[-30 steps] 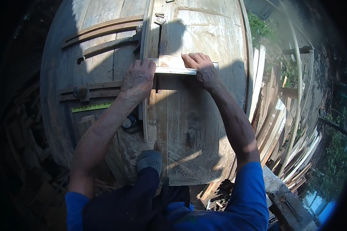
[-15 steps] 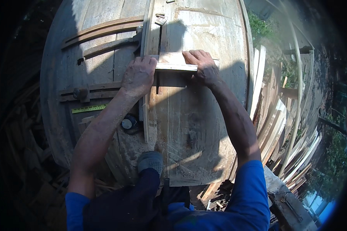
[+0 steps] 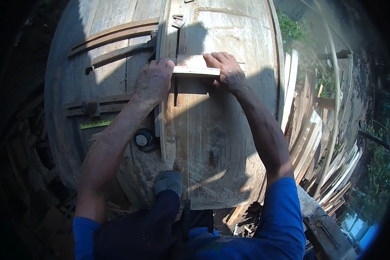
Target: The person measures and cuts small pieces of wood using a table saw, then uses a hammer to secure one piece of wood to another.
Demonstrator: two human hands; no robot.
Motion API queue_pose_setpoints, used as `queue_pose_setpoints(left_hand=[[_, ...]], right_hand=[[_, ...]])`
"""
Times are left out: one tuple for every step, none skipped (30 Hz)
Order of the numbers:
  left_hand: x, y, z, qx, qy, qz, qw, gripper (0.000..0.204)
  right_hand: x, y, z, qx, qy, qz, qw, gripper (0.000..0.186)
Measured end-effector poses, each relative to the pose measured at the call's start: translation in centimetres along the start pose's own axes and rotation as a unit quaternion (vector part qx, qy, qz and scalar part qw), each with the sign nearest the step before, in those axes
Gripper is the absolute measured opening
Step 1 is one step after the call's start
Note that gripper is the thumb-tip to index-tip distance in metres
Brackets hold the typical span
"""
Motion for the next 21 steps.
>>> queue_pose_setpoints(left_hand=[[-0.1, 0.0, 0.0, -0.001, 0.0, 0.0, 1.0, 0.012], [-0.2, 0.0, 0.1, 0.002, 0.001, -0.001, 1.0, 0.011], [-0.3, 0.0, 0.1, 0.004, 0.002, -0.001, 1.0, 0.009], [-0.5, 0.0, 0.2, 0.003, 0.001, -0.002, 1.0, 0.009], [-0.5, 0.0, 0.2, 0.005, 0.002, -0.004, 1.0, 0.009], [-0.6, 0.0, 0.2, 0.007, 0.003, -0.006, 1.0, 0.008], [-0.7, 0.0, 0.3, 0.006, 0.003, -0.006, 1.0, 0.008], [-0.8, 0.0, 0.4, 0.011, 0.001, -0.009, 1.0, 0.008], [-0.9, 0.0, 0.4, 0.015, -0.001, -0.011, 1.0, 0.008], [-1.0, 0.0, 0.5, 0.015, -0.002, -0.012, 1.0, 0.008], [-1.1, 0.0, 0.6, 0.001, -0.012, -0.015, 1.0, 0.01], [-1.2, 0.0, 0.7, -0.013, -0.023, -0.018, 0.999, 0.012], [-1.3, -0.1, 0.8, -0.013, -0.023, -0.019, 0.999, 0.012], [-1.4, -0.1, 0.8, -0.014, -0.023, -0.019, 0.999, 0.012], [-1.5, 0.0, 0.8, -0.014, -0.023, -0.02, 0.999, 0.013], [-1.5, 0.0, 0.9, -0.015, -0.024, -0.021, 0.999, 0.013], [-1.7, 0.0, 0.8, -0.005, -0.011, -0.008, 1.0, 0.011], [-1.8, 0.1, 0.8, 0.006, 0.002, 0.004, 1.0, 0.011], [-1.9, 0.2, 0.8, 0.005, 0.002, 0.004, 1.0, 0.011], [-2.0, 0.3, 0.9, 0.01, 0.001, 0.003, 1.0, 0.011], [-2.0, 0.3, 0.9, 0.014, 0.0, 0.003, 1.0, 0.012]], right_hand=[[-0.1, 0.0, 0.0, -0.004, -0.003, 0.004, 1.0, 0.082], [-0.2, 0.0, -0.1, -0.006, -0.007, 0.008, 1.0, 0.084], [-0.3, 0.0, -0.2, -0.005, -0.007, 0.007, 1.0, 0.084], [-0.4, 0.0, -0.3, -0.007, -0.007, 0.01, 1.0, 0.085], [-0.6, 0.0, -0.4, -0.01, -0.006, 0.013, 1.0, 0.086], [-0.7, 0.0, -0.5, -0.01, -0.006, 0.012, 1.0, 0.086], [-0.8, 0.0, -0.6, -0.006, -0.008, 0.022, 1.0, 0.087], [-0.9, 0.0, -0.8, -0.001, -0.011, 0.032, 0.999, 0.088], [-1.0, 0.0, -0.9, -0.001, -0.011, 0.032, 0.999, 0.088], [-1.1, -0.1, -1.0, -0.007, -0.01, 0.03, 0.999, 0.089], [-1.2, -0.1, -1.1, -0.014, -0.01, 0.029, 0.999, 0.089], [-1.3, -0.2, -1.2, -0.014, -0.01, 0.028, 0.999, 0.089], [-1.4, -0.2, -1.3, -0.018, -0.007, 0.023, 1.0, 0.089], [-1.4, -0.2, -1.4, -0.022, -0.005, 0.018, 1.0, 0.088], [-1.5, -0.3, -1.5, -0.022, -0.005, 0.017, 1.0, 0.088], [-1.6, -0.3, -1.6, -0.023, -0.003, 0.019, 1.0, 0.088], [-1.7, -0.3, -1.7, -0.023, -0.001, 0.021, 1.0, 0.087], [-1.8, -0.3, -1.8, -0.023, -0.001, 0.02, 1.0, 0.087], [-2.0, -0.2, -1.9, -0.024, -0.001, 0.021, 0.999, 0.087], [-2.0, -0.3, -2.0, -0.026, -0.001, 0.024, 0.999, 0.086], [-2.0, -0.5, -2.1, -0.026, -0.001, 0.024, 0.999, 0.086]])
Point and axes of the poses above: each hand's wrist, its own x-axis away from the middle knuckle, its own y-axis out of the back of the hand, z = x × y, the point moved 1 cm from there along -x, towards the middle knuckle, and after that the axes turned 7 degrees about x, right-handed, at the moved point
